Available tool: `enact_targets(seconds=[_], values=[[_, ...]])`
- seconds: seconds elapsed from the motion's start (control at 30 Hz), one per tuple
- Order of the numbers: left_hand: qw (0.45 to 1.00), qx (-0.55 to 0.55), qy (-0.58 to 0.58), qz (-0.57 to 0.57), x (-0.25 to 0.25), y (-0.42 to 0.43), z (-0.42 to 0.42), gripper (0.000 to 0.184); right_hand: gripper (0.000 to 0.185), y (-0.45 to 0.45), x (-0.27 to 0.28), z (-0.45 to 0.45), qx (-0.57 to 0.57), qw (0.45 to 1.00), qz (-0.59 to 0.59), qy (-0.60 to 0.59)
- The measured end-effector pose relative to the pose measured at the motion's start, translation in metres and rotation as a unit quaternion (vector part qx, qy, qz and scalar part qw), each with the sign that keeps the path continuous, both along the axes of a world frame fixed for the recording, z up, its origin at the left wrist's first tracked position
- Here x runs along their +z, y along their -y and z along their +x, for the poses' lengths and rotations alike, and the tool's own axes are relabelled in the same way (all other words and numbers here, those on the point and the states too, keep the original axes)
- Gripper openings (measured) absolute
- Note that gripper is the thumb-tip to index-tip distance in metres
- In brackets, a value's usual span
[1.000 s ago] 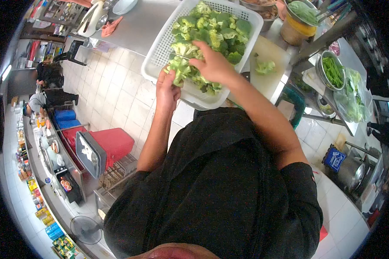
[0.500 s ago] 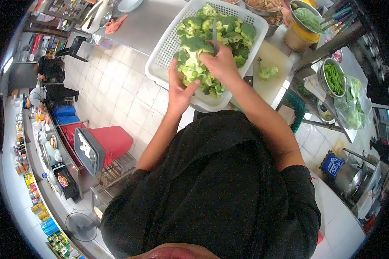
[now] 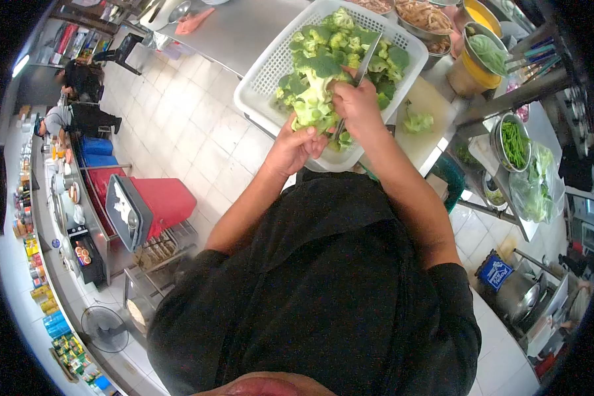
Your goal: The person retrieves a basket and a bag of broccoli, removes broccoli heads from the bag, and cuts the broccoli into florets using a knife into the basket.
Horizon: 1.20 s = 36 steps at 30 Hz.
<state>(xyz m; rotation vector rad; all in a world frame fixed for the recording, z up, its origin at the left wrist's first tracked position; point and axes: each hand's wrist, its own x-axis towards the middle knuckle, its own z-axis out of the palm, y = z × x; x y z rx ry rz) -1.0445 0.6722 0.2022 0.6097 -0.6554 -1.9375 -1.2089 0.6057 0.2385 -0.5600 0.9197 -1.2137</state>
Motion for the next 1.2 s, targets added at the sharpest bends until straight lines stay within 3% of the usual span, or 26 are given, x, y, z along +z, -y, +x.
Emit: enact_targets(seconds=[0.13, 0.23, 0.33, 0.37, 0.4, 0.5, 0.63, 0.73, 0.83, 0.93, 0.97, 1.03, 1.13, 1.2], values=[[0.999, 0.038, -0.010, -0.001, 0.001, -0.001, 0.005, 0.083, 0.027, -0.003, 0.004, -0.010, 0.081, 0.993, -0.001, -0.084], [0.997, 0.074, 0.025, -0.004, 0.007, -0.001, 0.008, 0.082, 0.053, 0.001, -0.014, -0.021, 0.149, 0.962, -0.015, -0.228], [0.970, 0.077, 0.218, -0.073, 0.010, 0.001, 0.012, 0.080, 0.061, 0.008, -0.055, -0.029, 0.009, 0.885, -0.213, -0.413], [0.962, 0.086, 0.241, -0.099, 0.011, 0.000, 0.012, 0.080, 0.066, 0.003, -0.043, -0.030, 0.011, 0.932, -0.142, -0.333], [0.952, 0.095, 0.263, -0.125, 0.012, -0.001, 0.012, 0.079, 0.065, 0.001, -0.031, -0.034, 0.035, 0.943, -0.126, -0.307], [0.943, 0.118, 0.251, -0.182, 0.002, -0.002, 0.006, 0.080, 0.060, -0.003, -0.010, -0.041, 0.090, 0.954, -0.094, -0.270], [0.947, 0.094, 0.234, -0.200, 0.003, -0.002, 0.004, 0.085, 0.050, -0.011, 0.006, -0.022, 0.058, 0.972, -0.079, -0.215], [0.962, 0.099, 0.216, -0.137, 0.004, -0.003, 0.009, 0.089, 0.049, -0.012, 0.002, -0.023, 0.055, 0.993, -0.071, -0.076], [0.976, 0.113, 0.153, -0.103, 0.009, -0.004, 0.005, 0.091, 0.047, -0.016, 0.005, -0.011, 0.014, 0.998, -0.062, -0.027], [0.992, 0.081, 0.082, -0.047, 0.018, -0.005, -0.001, 0.089, 0.047, -0.014, -0.009, -0.019, 0.082, 0.995, -0.049, 0.019], [0.992, 0.085, 0.085, -0.045, 0.017, -0.004, 0.000, 0.086, 0.047, -0.012, -0.013, -0.015, 0.057, 0.988, -0.097, -0.108], [0.991, 0.094, 0.091, -0.039, 0.015, -0.003, 0.002, 0.080, 0.049, -0.011, -0.020, -0.007, 0.006, 0.916, -0.186, -0.356], [0.963, 0.140, 0.220, -0.064, 0.021, -0.002, 0.007, 0.071, 0.058, -0.019, -0.001, -0.024, -0.025, 0.809, -0.194, -0.555], [0.932, 0.176, 0.294, -0.117, 0.015, -0.001, 0.009, 0.073, 0.062, -0.035, 0.023, -0.022, 0.038, 0.796, -0.187, -0.575]])
